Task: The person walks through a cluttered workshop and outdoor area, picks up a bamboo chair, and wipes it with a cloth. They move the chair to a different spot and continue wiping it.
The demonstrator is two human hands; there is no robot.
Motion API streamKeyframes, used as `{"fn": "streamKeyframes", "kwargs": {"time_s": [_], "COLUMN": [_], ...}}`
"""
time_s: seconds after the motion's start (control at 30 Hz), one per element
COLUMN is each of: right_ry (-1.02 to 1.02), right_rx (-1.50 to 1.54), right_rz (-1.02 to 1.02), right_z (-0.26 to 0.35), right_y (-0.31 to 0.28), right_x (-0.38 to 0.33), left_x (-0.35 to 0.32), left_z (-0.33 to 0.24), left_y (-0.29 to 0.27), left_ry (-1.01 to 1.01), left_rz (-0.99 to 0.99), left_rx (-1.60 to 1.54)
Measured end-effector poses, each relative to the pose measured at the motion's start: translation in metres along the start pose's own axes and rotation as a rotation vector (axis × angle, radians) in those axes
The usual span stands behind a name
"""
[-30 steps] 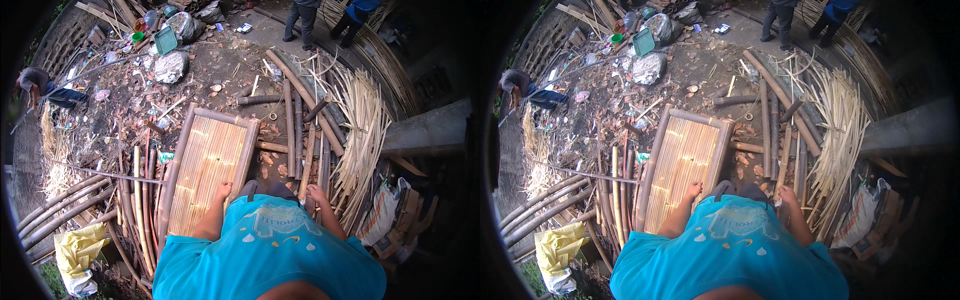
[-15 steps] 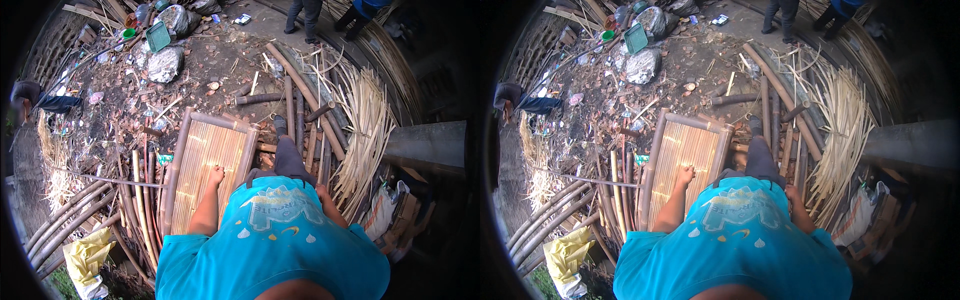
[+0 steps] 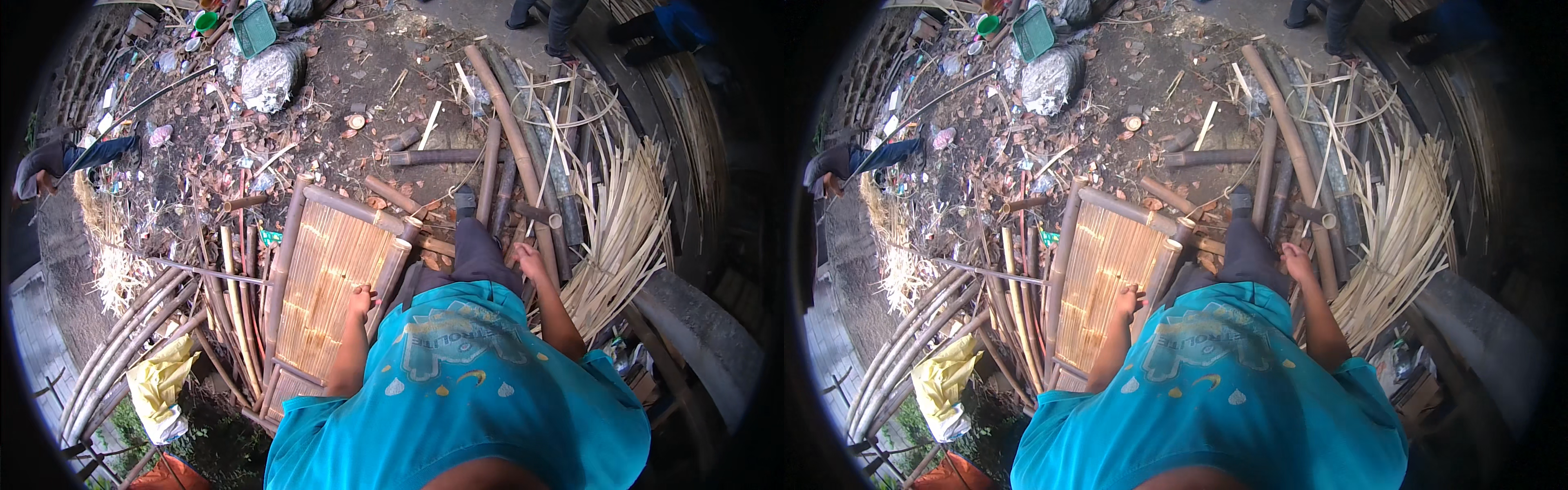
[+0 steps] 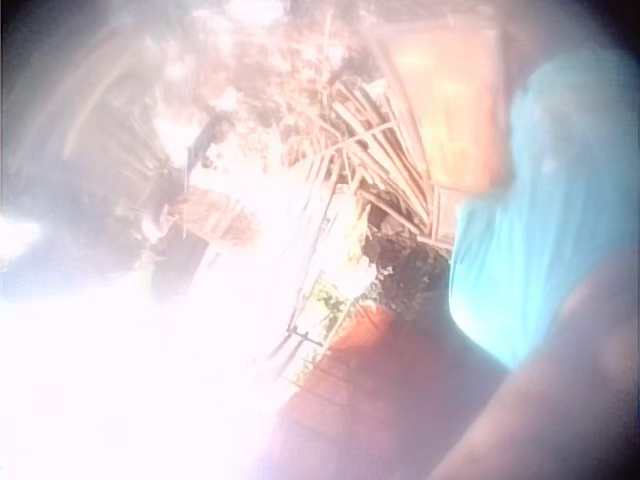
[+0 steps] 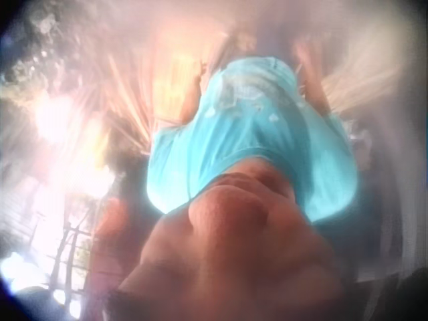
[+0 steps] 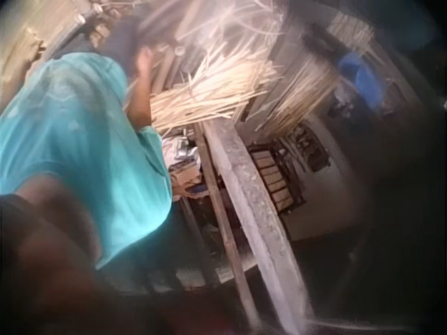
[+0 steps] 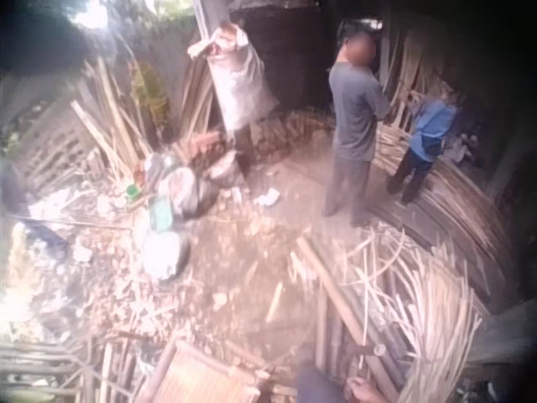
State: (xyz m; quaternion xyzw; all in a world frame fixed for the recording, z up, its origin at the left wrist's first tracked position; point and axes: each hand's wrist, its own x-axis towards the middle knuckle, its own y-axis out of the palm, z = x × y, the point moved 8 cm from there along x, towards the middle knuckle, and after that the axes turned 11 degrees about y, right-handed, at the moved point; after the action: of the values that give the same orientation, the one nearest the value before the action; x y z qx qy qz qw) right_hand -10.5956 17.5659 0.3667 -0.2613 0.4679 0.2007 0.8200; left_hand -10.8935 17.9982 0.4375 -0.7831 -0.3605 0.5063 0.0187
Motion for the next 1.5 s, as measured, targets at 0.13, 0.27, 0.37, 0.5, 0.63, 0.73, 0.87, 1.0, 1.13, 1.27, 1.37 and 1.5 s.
{"fn": "streamKeyframes", "kwargs": {"time_s": [0.13,0.27,0.37,0.5,0.63,0.73,0.87,1.0,1.13,1.27,1.37,1.5], "right_ry": [-0.093,-0.023,-0.017,0.024,0.183,0.146,-0.008,-0.080,-0.051,-0.018,-0.117,-0.248], "right_rx": [-0.058,0.034,-0.028,-0.094,-0.028,-0.019,-0.249,-0.400,-0.447,-0.549,-0.609,-0.825], "right_rz": [-0.012,0.073,0.087,0.133,0.202,0.164,-0.004,-0.121,-0.092,-0.020,-0.085,-0.120], "right_z": [0.061,0.050,0.026,0.027,0.036,0.060,0.109,0.159,0.165,0.225,0.279,0.397], "right_y": [-0.028,-0.018,-0.013,-0.032,-0.053,-0.066,-0.074,-0.077,-0.069,-0.050,-0.009,0.089], "right_x": [0.023,0.064,0.085,0.093,0.103,0.116,0.127,0.129,0.158,0.157,0.178,0.176], "left_x": [-0.020,-0.038,-0.044,-0.051,-0.057,-0.052,-0.050,-0.044,-0.015,0.032,0.049,0.108], "left_z": [-0.105,-0.162,-0.188,-0.197,-0.180,-0.162,-0.126,-0.124,-0.114,-0.101,-0.126,-0.159], "left_y": [0.054,0.066,0.060,0.059,0.064,0.067,0.062,0.061,0.053,0.032,-0.001,-0.050], "left_ry": [0.201,0.222,0.240,0.198,0.163,0.128,0.106,0.034,0.114,0.201,0.074,-0.030], "left_rz": [0.053,0.005,-0.078,-0.119,-0.139,-0.129,-0.234,-0.230,-0.251,-0.267,-0.277,-0.276], "left_rx": [0.053,0.184,0.213,0.213,0.166,0.149,0.000,0.020,-0.130,-0.339,-0.228,-0.465]}}
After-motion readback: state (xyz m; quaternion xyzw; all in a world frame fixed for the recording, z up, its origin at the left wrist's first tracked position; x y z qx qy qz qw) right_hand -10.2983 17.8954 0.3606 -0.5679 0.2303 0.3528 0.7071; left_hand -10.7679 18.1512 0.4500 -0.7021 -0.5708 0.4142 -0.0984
